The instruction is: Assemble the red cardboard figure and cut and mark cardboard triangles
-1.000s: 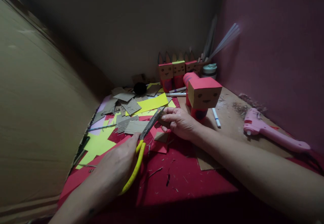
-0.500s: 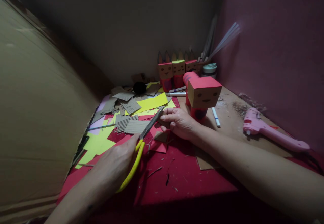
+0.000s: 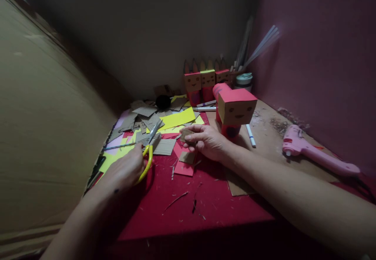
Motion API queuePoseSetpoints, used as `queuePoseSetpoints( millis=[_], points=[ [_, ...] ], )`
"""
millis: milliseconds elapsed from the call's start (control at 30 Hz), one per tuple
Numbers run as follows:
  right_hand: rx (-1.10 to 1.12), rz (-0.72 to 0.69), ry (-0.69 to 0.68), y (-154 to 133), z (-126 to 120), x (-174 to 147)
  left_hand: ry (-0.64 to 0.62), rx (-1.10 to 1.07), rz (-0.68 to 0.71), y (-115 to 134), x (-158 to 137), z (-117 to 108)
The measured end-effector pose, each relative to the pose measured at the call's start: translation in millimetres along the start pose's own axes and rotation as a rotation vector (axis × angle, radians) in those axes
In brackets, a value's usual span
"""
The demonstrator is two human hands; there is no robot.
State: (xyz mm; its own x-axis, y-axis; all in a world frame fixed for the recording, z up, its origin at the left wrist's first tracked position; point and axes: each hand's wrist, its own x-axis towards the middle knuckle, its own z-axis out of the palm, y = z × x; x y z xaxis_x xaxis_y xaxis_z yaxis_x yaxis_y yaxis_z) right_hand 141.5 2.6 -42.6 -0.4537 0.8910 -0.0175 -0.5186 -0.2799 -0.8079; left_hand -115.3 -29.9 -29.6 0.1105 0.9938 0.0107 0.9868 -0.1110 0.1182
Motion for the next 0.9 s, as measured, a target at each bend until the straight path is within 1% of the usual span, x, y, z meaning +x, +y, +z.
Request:
queuePoseSetpoints(
  millis=[100, 167, 233, 300, 367, 400, 467, 533, 633, 800, 900],
  points=[
    [-0.012, -0.022, 0.031, 1, -1, 2, -0.038, 0.107, -0.062, 5, 0, -14],
    [-0.021, -0.032, 0.069, 0, -2, 2, -0.044, 0.139, -0.046, 12, 1, -24],
    [-0.022, -0.043, 0.095, -2, -1, 2, -0.02, 0.131, 0.001, 23, 3, -29],
    [-0.015, -0.053, 0.104, -5, -1, 0, -0.03, 0.057, 0.12, 39, 9, -30],
    [0.004, -0.066, 0.102, -7, 0, -1, -0.136, -0.06, 0.276, 56, 18, -27],
    [0.016, -0.073, 0.098, -7, 0, -1, -0.171, -0.112, 0.33, 64, 24, -24],
    [0.027, -0.084, 0.101, -8, -1, -1, -0.229, -0.191, 0.405, 76, 35, -17],
    [0.028, -0.095, 0.132, -8, -3, 1, -0.275, -0.258, 0.441, 81, 44, -11],
    [0.024, -0.082, 0.184, -8, -6, 4, -0.306, -0.377, 0.449, 80, 50, -6],
    [-0.041, -0.043, 0.157, -6, -7, 6, -0.309, -0.637, 0.365, 68, 43, -7],
    [-0.093, -0.049, 0.164, -3, -8, 6, -0.257, -0.773, 0.301, 59, 39, -12]
  ],
)
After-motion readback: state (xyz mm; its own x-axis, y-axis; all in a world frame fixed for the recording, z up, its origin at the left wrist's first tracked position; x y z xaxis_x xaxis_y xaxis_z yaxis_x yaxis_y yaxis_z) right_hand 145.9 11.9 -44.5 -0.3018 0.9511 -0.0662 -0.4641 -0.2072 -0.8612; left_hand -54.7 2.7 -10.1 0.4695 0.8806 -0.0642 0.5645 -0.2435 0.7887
